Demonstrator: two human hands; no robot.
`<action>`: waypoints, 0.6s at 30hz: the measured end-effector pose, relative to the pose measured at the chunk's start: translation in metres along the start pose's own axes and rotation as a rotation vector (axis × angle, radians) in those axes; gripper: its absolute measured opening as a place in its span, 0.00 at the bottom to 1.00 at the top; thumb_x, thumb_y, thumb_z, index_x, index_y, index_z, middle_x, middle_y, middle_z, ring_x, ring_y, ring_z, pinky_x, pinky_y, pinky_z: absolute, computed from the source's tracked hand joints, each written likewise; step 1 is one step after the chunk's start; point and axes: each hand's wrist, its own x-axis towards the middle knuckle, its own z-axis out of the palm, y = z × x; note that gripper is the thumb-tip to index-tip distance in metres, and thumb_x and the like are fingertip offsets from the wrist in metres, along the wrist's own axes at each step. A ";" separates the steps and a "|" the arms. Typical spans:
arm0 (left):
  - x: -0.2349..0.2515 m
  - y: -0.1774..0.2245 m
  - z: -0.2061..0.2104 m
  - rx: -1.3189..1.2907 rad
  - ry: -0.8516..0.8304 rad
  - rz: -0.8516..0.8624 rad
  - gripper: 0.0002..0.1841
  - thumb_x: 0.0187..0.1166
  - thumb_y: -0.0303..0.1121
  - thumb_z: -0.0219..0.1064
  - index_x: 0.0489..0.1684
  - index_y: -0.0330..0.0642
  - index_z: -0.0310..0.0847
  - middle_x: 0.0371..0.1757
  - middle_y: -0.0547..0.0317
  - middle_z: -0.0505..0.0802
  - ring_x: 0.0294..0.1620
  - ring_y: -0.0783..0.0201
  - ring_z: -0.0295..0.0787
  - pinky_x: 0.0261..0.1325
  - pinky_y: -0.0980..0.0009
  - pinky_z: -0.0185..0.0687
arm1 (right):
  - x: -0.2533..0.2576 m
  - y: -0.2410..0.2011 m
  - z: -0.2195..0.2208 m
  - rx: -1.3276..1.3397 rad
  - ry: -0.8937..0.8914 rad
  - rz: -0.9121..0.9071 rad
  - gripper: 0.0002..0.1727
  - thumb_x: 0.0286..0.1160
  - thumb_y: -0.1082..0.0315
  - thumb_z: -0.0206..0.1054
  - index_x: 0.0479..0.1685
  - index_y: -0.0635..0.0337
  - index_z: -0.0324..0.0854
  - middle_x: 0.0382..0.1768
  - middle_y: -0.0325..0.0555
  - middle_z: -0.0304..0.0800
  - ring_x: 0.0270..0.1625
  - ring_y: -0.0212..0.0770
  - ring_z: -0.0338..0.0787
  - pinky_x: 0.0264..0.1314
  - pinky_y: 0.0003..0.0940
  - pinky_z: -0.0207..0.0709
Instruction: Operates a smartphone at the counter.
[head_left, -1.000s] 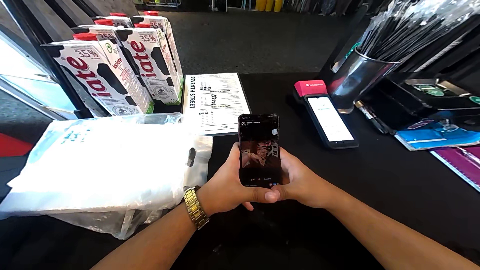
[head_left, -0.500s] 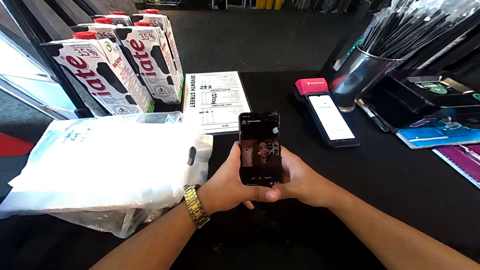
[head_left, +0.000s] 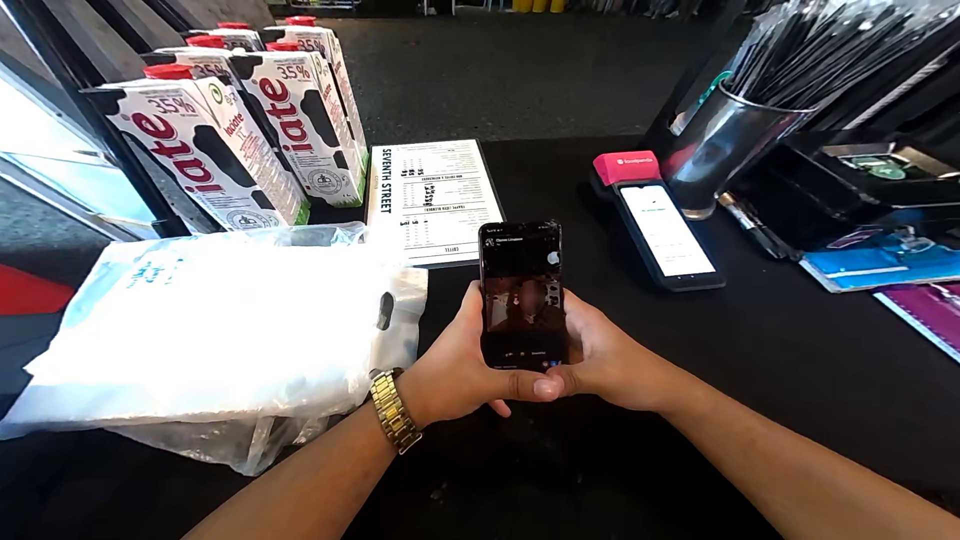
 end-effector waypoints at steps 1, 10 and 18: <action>0.000 0.000 0.000 0.000 0.001 0.003 0.51 0.57 0.34 0.89 0.80 0.63 0.52 0.62 0.52 0.88 0.46 0.52 0.96 0.25 0.61 0.94 | 0.000 0.000 -0.001 0.001 -0.003 0.002 0.48 0.58 0.59 0.87 0.83 0.46 0.63 0.63 0.45 0.89 0.62 0.44 0.92 0.63 0.40 0.90; 0.000 -0.001 0.000 -0.001 0.002 -0.001 0.52 0.57 0.34 0.89 0.81 0.64 0.51 0.62 0.51 0.88 0.47 0.51 0.96 0.26 0.60 0.95 | 0.000 0.000 -0.001 -0.016 0.003 -0.004 0.48 0.57 0.57 0.87 0.83 0.46 0.64 0.63 0.44 0.89 0.63 0.43 0.91 0.64 0.39 0.89; 0.000 -0.001 0.000 0.007 0.004 -0.003 0.52 0.57 0.34 0.89 0.81 0.63 0.51 0.62 0.51 0.88 0.46 0.51 0.96 0.26 0.60 0.95 | 0.000 -0.001 -0.001 -0.016 0.006 0.007 0.48 0.56 0.57 0.87 0.83 0.45 0.65 0.62 0.44 0.89 0.62 0.43 0.92 0.62 0.39 0.90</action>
